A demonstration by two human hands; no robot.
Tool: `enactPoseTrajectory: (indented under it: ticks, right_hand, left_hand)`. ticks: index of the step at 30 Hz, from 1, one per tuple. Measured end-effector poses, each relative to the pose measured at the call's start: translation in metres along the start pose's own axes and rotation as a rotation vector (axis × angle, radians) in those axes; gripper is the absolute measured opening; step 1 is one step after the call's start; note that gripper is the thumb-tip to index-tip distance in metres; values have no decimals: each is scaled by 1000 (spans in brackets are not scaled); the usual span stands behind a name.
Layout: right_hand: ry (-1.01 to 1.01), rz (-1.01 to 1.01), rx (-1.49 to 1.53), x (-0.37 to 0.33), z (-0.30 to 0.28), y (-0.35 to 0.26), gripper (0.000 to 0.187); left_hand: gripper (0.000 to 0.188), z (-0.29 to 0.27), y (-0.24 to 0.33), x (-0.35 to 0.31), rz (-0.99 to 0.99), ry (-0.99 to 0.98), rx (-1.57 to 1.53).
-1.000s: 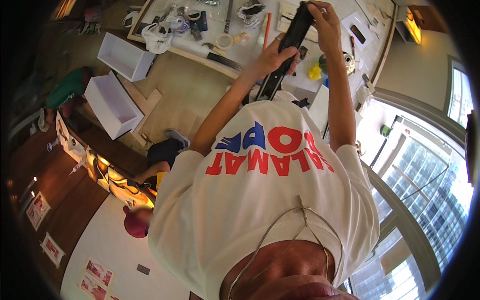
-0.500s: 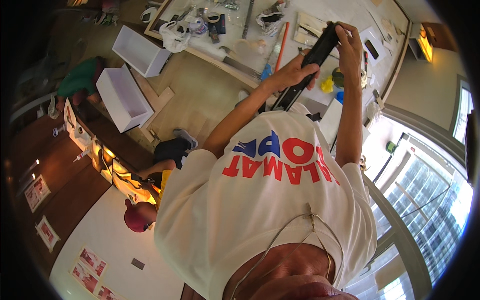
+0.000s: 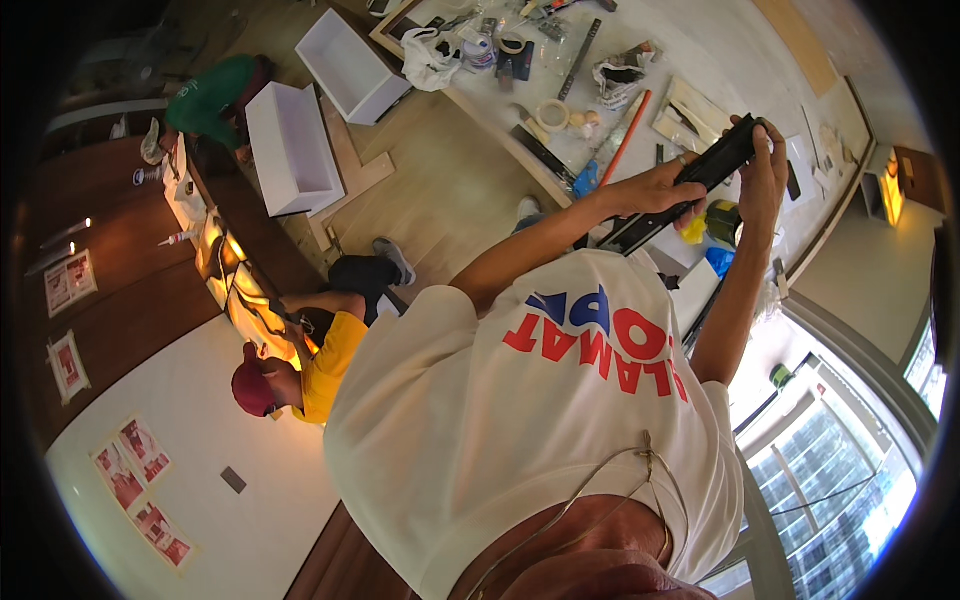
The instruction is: The person assembles a long black metal frame by inserting small components and securing them with tape. They handle the frame, small parts, and a roll of tape, repeatedly adjusting and taping sections while standing at a cluttered workbench.
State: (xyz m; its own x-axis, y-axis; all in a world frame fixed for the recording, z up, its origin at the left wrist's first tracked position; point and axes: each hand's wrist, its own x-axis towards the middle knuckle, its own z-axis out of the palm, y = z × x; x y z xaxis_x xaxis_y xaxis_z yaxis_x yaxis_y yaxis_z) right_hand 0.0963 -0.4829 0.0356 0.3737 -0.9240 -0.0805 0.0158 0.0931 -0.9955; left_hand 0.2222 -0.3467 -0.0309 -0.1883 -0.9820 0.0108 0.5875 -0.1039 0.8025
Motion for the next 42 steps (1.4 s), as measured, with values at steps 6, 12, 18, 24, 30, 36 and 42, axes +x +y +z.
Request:
enactPoseTrajectory:
  ticks: [6,12,18,24,30,36,42]
  right_hand:
    - [-30,-29,-38,2,3,3,34]
    - [-35,-91,-91,0,15,0,35]
    - [-47,-142,-192,4,9,8,32]
    - [-54,-111,-86,12,0,27,35]
    - [-175,-106,-62,13,9,21,36]
    - [-235,-157,75,8,4,16,36]
    - [-193,-138,32,12,3,8,35]
  left_hand:
    - [39,-4,-4,1,9,-2,-9]
    - [39,-8,-13,4,43,36,-18]
    - [36,-4,-12,2,83,55,6]
    - [36,-10,-25,8,104,75,46]
    - [34,-10,-11,4,120,77,14]
    - [35,-7,-9,4,87,68,38]
    - [41,-4,-3,6,63,70,-33]
